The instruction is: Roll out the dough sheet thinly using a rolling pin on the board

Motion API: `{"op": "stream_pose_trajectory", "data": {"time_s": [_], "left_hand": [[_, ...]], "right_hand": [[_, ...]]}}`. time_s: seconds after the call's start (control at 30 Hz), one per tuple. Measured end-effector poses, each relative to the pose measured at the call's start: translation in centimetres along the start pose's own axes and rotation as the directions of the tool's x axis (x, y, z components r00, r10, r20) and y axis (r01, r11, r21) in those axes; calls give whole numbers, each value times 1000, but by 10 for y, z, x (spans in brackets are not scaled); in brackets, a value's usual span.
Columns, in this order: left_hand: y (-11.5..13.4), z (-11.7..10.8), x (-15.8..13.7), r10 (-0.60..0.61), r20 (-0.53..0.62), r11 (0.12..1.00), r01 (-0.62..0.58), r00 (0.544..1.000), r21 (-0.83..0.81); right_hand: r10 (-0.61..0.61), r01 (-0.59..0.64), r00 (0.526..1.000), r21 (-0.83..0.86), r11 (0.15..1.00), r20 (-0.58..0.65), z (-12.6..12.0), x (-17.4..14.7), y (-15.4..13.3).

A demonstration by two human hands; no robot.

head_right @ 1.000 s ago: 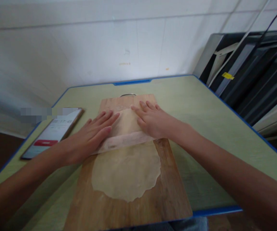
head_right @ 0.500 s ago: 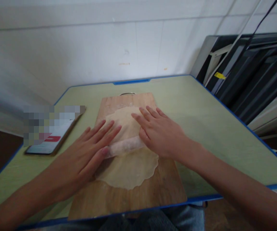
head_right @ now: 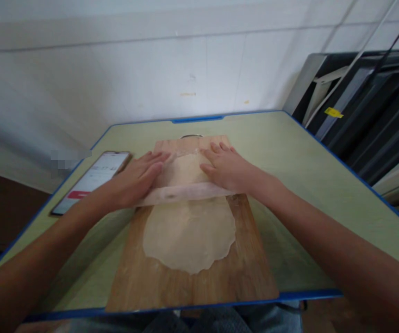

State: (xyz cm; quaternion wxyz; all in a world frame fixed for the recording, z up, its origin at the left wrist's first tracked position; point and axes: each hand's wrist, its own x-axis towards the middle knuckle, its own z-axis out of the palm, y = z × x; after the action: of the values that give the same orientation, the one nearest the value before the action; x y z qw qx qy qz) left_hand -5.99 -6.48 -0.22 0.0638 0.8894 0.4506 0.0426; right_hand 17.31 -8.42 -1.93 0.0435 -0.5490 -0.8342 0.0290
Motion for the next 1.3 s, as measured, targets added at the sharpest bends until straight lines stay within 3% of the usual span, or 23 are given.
{"op": "stream_pose_trajectory", "data": {"time_s": [0.1, 0.2, 0.4, 0.57, 0.7, 1.03, 1.3], "left_hand": [[20, 0, -28, 32, 105, 999, -34, 994, 25], [31, -1, -44, 21, 115, 997, -29, 993, 65], [27, -3, -36, 35, 169, 997, -46, 985, 65], [28, -9, -37, 41, 233, 995, -62, 972, 82], [22, -8, -28, 90, 221, 989, -114, 971, 99], [-4, -6, 8, 47, 182, 998, -51, 982, 20], [9, -1, -11, 0, 226, 1000, 7, 974, -31]], "right_hand": [[-139, 134, 982, -47, 990, -127, 4, -32, -13], [-109, 102, 976, -48, 994, -187, 5, -50, -22], [-202, 215, 968, 79, 973, -149, -2, -39, -9], [-272, 267, 962, 145, 953, 18, -12, -37, 5], [-263, 255, 963, 125, 959, 50, -10, -33, 13], [-156, 155, 988, 204, 967, -12, 4, -9, 38], [-69, 59, 996, 179, 982, 51, 0, -29, 11]]}}
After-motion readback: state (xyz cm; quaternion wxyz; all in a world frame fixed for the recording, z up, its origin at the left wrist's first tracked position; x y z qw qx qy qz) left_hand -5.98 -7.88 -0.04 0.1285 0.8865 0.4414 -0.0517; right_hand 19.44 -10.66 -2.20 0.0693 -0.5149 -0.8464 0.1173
